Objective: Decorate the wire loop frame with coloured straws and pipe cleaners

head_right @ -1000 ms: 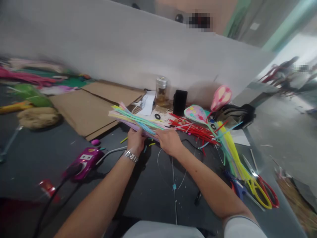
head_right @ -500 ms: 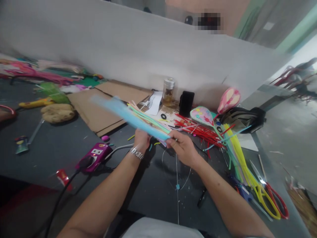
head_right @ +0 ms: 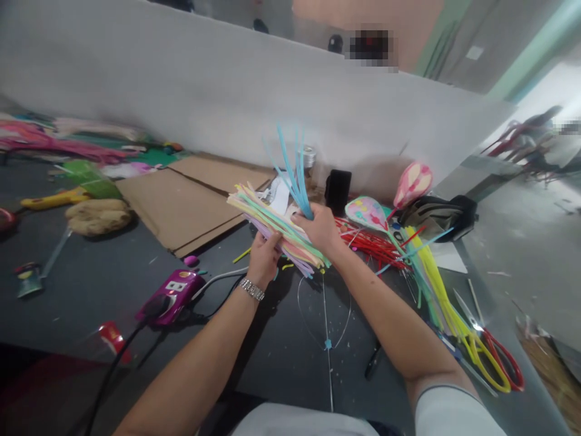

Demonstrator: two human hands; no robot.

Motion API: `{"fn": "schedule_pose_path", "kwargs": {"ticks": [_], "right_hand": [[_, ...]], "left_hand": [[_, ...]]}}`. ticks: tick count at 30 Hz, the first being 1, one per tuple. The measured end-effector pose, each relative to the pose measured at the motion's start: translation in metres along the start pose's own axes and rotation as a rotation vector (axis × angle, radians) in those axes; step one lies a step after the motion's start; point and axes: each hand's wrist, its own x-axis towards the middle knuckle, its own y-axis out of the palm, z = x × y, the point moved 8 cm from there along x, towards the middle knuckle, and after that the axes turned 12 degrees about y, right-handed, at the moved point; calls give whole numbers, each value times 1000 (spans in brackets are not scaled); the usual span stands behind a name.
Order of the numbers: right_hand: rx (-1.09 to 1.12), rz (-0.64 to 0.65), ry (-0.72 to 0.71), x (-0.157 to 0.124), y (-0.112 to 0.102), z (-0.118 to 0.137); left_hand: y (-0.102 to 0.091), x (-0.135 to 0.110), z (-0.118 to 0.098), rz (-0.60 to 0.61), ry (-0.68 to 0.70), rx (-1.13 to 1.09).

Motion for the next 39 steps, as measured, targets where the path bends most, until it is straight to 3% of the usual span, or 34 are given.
{"fn": "schedule_pose_path", "kwargs": {"ticks": [3, 8, 19, 24, 28, 31, 35, 39], "right_hand": [[-233, 3, 52, 2, -4, -23], [-219, 86, 84, 1, 7, -38], [147, 213, 186, 9, 5, -33], [422, 187, 164, 16, -3, -23], [491, 175, 174, 24, -16, -14], [471, 178, 207, 24, -24, -11], [276, 255, 299, 9, -23, -22], [176, 424, 409, -12, -19, -37]], "left_hand": [[5, -3, 1, 17, -57, -75], [14, -5, -4, 80, 37, -47], [8, -1, 4, 64, 29, -54], [10, -2, 2, 84, 26, -54], [15, -6, 0, 135, 19, -36], [15, -7, 2, 138, -22, -38], [4, 0, 4, 42, -66, -97], [-6, 9, 7, -17, -89, -163]]}}
